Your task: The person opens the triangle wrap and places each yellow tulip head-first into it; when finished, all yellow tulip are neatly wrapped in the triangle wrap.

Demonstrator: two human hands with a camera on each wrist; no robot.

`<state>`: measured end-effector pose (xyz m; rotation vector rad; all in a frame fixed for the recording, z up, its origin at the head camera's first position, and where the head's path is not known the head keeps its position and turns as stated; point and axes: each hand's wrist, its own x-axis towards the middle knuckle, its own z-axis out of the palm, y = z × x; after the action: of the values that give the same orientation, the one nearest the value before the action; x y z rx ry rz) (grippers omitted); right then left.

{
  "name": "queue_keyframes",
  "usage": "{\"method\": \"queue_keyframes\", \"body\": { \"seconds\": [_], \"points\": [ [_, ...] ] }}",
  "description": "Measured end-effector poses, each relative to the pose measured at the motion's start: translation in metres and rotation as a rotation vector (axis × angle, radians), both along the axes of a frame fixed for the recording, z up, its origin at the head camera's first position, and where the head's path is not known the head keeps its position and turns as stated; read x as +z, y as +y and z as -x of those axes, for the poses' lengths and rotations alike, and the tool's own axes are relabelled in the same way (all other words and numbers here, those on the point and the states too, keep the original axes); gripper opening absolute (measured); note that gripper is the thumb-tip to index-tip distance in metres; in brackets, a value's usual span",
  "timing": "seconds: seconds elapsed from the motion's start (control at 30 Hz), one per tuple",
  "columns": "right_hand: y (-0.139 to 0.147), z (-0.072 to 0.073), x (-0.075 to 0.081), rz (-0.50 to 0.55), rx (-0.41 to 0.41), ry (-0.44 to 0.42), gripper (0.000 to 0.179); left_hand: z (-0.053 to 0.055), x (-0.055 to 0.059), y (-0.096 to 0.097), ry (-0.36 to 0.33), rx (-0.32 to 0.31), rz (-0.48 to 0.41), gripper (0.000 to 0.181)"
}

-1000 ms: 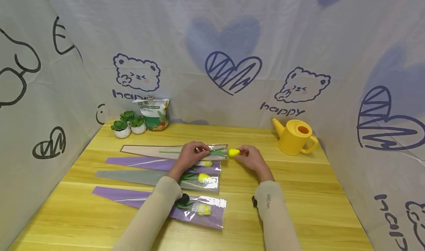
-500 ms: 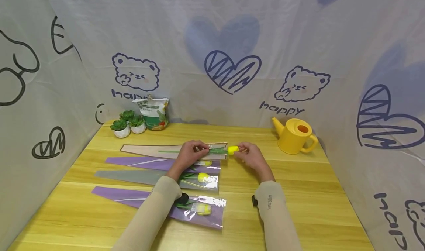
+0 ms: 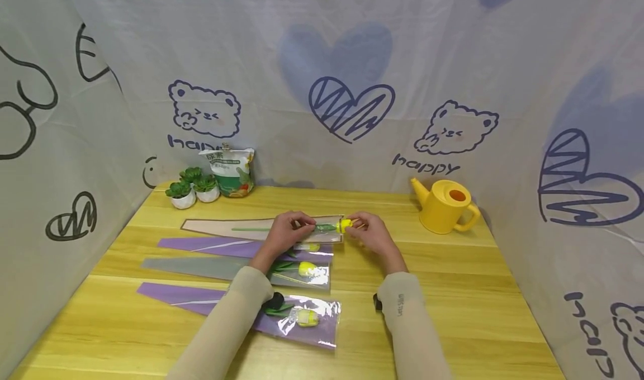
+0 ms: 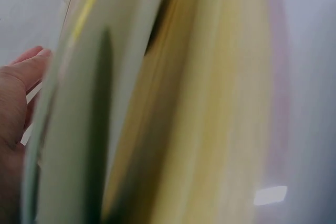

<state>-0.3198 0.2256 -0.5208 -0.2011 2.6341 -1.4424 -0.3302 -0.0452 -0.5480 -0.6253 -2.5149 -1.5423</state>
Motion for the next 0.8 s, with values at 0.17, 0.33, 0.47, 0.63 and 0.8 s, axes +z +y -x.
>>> {"method": "queue_keyframes", "body": {
  "seconds": [0.17,0.33,0.47,0.63,0.8],
  "points": [
    [-0.005,0.000,-0.001,0.003,0.014,0.006,0.030,-0.001,0.000,0.002,-0.021,0.001,0.002,0.008],
    [-0.011,0.001,-0.003,0.015,0.011,-0.003,0.031,-0.001,0.000,0.003,-0.019,0.001,-0.007,0.011],
    [-0.014,0.002,-0.004,0.052,0.011,-0.031,0.033,-0.001,0.000,0.004,-0.005,0.009,-0.014,0.008],
    [-0.014,0.002,-0.005,0.085,0.013,-0.038,0.031,-0.001,0.000,0.006,0.007,0.000,-0.034,0.007],
    [-0.012,0.003,-0.007,0.123,0.010,-0.059,0.030,0.000,0.002,0.006,0.005,-0.005,-0.029,0.009]
  ]
}}
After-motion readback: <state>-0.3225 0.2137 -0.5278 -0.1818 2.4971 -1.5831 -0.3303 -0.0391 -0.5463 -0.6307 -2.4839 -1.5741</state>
